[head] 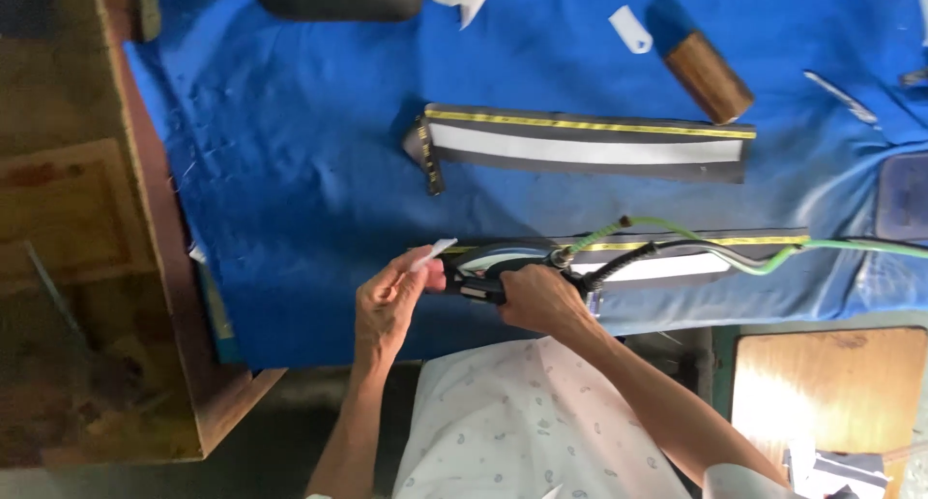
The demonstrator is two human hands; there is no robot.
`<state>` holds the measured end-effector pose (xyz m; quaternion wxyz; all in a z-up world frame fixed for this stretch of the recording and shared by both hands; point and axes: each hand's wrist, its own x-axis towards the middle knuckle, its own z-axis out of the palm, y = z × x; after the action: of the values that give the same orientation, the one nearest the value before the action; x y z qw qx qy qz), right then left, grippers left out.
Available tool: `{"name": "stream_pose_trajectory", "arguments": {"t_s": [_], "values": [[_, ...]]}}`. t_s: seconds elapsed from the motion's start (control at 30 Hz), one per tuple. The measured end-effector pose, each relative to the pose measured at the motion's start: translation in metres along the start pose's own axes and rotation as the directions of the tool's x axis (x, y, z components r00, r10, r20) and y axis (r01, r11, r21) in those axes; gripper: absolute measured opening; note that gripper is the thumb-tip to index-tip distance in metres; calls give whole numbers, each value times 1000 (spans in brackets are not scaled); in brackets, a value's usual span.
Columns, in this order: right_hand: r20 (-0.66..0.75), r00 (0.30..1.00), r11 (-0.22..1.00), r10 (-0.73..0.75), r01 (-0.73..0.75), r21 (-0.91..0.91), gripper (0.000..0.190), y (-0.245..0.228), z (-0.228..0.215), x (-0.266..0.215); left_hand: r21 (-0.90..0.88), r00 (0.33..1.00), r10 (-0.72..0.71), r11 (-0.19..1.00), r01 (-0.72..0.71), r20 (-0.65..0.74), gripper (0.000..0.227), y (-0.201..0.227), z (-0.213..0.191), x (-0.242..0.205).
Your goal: The person irons long strips of dark fabric with white inlays on a blue-covered work surface. They use a steam iron and a wooden pressing block, repeatedly pressing, lifting, and repositioning the fabric strips to smooth them.
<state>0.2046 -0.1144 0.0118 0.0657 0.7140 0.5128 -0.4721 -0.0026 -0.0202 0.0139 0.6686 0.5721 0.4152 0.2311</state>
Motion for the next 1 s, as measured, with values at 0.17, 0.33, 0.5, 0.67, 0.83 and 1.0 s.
{"name": "stream_pose_trajectory", "arguments": {"t_s": [0.17,0.33,0.5,0.67,0.83,1.0], "values": [[-16,1000,1000,10,-10,3,27,5,9,5,97,984,-93,989,108,-150,52,9,-4,-7],[-22,999,999,24,-24,25,28,5,9,6,91,997,2,996,5,-76,49,21,14,-12],[-18,999,999,41,-41,20,29,8,14,10,115,995,-27,993,39,-99,32,12,14,-5],[18,999,998,51,-51,-30,36,9,18,14,295,973,-74,945,139,-221,21,-20,-3,5],[56,996,997,68,-66,-38,34,15,22,17,304,954,-119,931,204,-276,17,-88,-21,12],[97,987,991,125,-121,-49,31,15,12,13,273,938,-230,914,299,-258,19,-139,-22,5]]}}
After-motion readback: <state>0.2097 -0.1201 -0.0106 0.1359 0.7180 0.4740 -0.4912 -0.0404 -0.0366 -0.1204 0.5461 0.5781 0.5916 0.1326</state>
